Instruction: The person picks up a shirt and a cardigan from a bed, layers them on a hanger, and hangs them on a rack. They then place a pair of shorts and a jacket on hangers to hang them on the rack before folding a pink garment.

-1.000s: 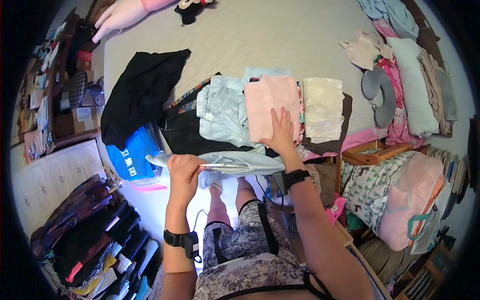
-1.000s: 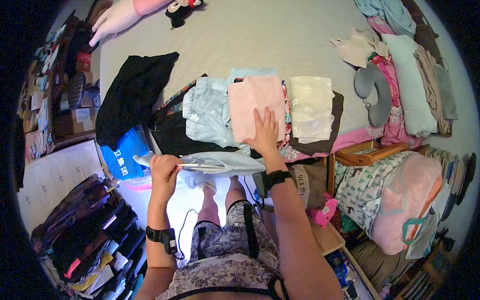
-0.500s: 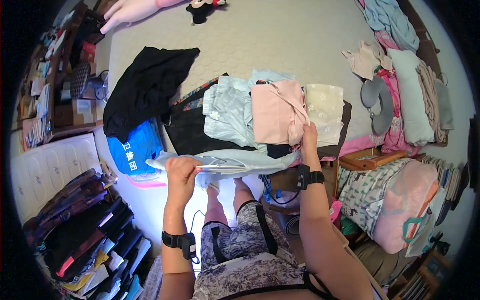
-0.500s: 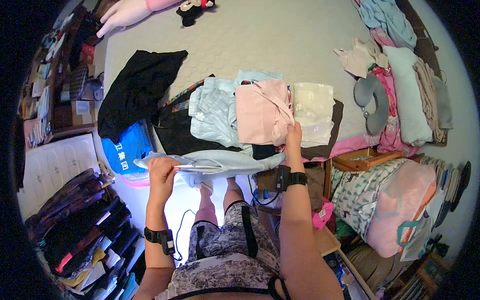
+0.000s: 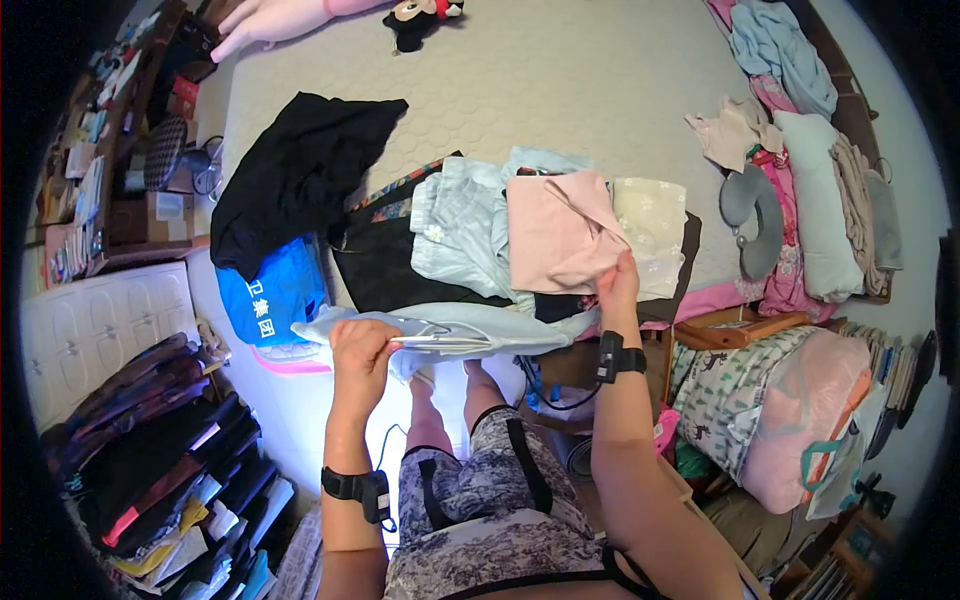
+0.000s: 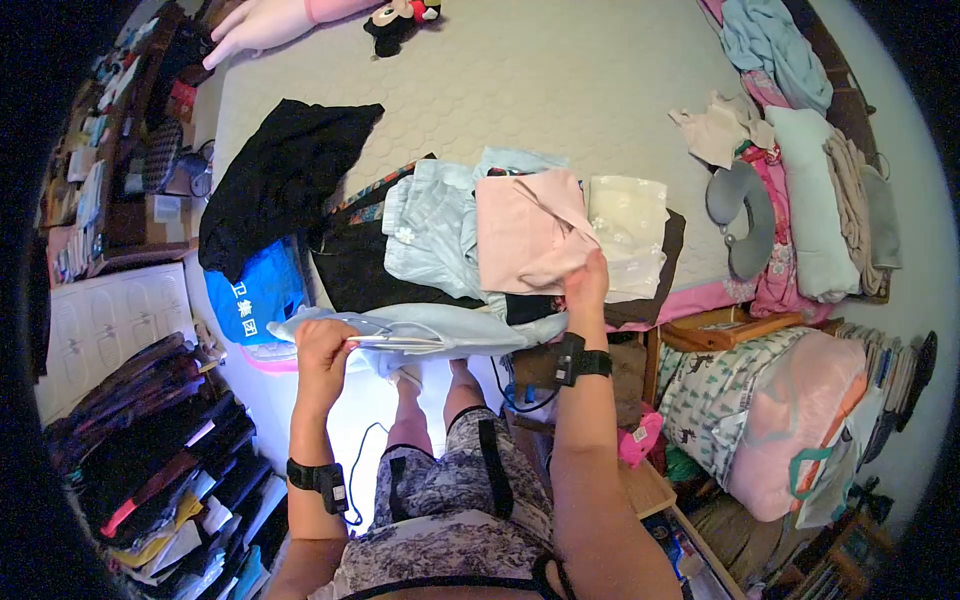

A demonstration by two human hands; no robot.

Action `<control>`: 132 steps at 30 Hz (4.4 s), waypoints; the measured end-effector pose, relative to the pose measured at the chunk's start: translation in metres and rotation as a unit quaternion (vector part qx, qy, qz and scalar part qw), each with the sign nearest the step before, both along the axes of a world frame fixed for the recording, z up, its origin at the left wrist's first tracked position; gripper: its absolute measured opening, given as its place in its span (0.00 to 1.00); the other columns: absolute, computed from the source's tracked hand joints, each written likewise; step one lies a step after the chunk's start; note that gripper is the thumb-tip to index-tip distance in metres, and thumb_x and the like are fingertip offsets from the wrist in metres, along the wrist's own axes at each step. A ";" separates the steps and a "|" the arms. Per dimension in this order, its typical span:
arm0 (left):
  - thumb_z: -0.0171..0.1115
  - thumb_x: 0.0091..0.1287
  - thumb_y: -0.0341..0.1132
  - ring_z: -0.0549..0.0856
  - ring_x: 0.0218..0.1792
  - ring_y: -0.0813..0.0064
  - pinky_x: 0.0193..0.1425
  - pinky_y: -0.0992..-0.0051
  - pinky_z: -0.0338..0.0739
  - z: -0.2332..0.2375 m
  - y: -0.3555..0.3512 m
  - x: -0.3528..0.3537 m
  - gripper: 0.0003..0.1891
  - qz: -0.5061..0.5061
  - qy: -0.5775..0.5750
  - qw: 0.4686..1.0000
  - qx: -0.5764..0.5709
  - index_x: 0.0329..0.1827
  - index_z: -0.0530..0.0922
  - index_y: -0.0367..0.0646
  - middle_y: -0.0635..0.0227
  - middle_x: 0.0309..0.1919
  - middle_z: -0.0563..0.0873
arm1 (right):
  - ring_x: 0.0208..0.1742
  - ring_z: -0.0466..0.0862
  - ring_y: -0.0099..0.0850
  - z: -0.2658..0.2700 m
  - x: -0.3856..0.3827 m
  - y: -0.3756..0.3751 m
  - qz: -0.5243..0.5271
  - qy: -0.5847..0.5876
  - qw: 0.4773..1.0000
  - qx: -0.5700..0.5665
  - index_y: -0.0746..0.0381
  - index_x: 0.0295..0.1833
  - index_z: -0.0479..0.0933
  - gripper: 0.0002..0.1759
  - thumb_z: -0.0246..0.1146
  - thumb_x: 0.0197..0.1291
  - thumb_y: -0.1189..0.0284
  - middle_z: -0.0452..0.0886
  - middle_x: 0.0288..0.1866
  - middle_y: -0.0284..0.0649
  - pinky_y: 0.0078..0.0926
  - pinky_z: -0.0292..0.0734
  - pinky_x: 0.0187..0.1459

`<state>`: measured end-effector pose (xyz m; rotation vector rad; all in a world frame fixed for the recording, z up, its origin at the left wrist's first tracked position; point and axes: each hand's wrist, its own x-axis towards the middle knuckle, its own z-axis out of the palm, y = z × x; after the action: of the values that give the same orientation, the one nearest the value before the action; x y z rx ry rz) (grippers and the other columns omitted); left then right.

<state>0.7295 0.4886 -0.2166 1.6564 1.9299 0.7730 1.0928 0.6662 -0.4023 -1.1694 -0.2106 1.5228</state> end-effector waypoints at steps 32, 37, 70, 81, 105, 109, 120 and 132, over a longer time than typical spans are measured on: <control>0.64 0.53 0.27 0.78 0.38 0.66 0.52 0.66 0.63 0.070 -0.047 -0.023 0.03 0.049 0.033 0.996 0.065 0.30 0.80 0.44 0.68 0.29 0.80 | 0.70 0.64 0.52 0.252 -0.045 -0.019 0.306 0.098 0.904 0.283 0.67 0.73 0.53 0.50 0.64 0.50 0.52 0.59 0.72 0.56 0.53 0.61 0.68; 0.64 0.52 0.27 0.78 0.38 0.65 0.51 0.66 0.64 0.097 -0.091 -0.052 0.04 0.083 0.032 0.990 0.110 0.31 0.81 0.44 0.67 0.29 0.81 | 0.70 0.65 0.50 0.314 -0.083 -0.040 0.362 0.081 0.863 0.343 0.69 0.73 0.52 0.51 0.67 0.48 0.55 0.60 0.71 0.56 0.49 0.62 0.68; 0.62 0.61 0.30 0.77 0.42 0.69 0.54 0.72 0.64 0.195 -0.662 -0.229 0.04 0.511 0.217 0.792 0.257 0.37 0.80 0.40 0.68 0.36 0.83 | 0.63 0.73 0.35 0.438 -0.475 -0.408 0.730 0.167 0.597 0.289 0.71 0.71 0.55 0.44 0.66 0.50 0.70 0.70 0.64 0.49 0.26 0.66 0.64; 0.63 0.56 0.26 0.76 0.42 0.65 0.54 0.69 0.65 0.217 -0.675 -0.307 0.05 0.585 0.252 0.747 0.192 0.35 0.80 0.40 0.66 0.35 0.83 | 0.63 0.72 0.26 0.429 -0.682 -0.458 0.800 0.189 0.512 0.250 0.63 0.75 0.53 0.44 0.64 0.52 0.81 0.69 0.66 0.38 0.20 0.64 0.64; 0.63 0.54 0.25 0.79 0.37 0.63 0.50 0.67 0.66 0.260 -0.629 -0.478 0.05 0.571 0.300 0.728 0.232 0.33 0.81 0.40 0.66 0.31 0.83 | 0.73 0.55 0.25 0.453 -0.888 -0.535 0.798 0.213 0.168 0.538 0.63 0.77 0.42 0.46 0.62 0.60 0.80 0.48 0.78 0.40 0.21 0.54 0.69; 0.64 0.56 0.27 0.80 0.36 0.64 0.50 0.68 0.66 0.247 -0.626 -0.498 0.04 0.572 0.273 0.720 0.281 0.34 0.81 0.40 0.65 0.31 0.83 | 0.50 0.77 0.37 0.466 -0.881 -0.552 0.687 -0.007 0.130 0.715 0.50 0.76 0.50 0.43 0.62 0.58 0.77 0.71 0.64 0.44 0.31 0.72 0.50; 0.57 0.68 0.27 0.74 0.55 0.78 0.58 0.77 0.71 0.264 -0.689 -0.552 0.24 0.377 -0.053 0.909 0.168 0.68 0.67 0.44 0.66 0.55 0.75 | 0.38 0.82 0.42 0.508 -0.889 -0.529 0.685 -0.086 0.005 0.723 0.55 0.61 0.74 0.24 0.62 0.57 0.75 0.82 0.40 0.46 0.30 0.75 0.40; 0.64 0.64 0.32 0.74 0.60 0.76 0.65 0.73 0.66 0.209 -0.595 -0.555 0.31 0.066 -0.313 0.948 0.006 0.71 0.65 0.44 0.61 0.62 0.76 | 0.36 0.81 0.31 0.550 -0.896 -0.528 0.716 0.004 -0.027 0.698 0.65 0.43 0.82 0.10 0.67 0.55 0.75 0.82 0.35 0.41 0.26 0.73 0.37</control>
<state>0.1749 -0.1067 -0.0076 1.1005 1.5783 1.1922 0.1971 0.1379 0.1473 -1.3868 2.3339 -0.9549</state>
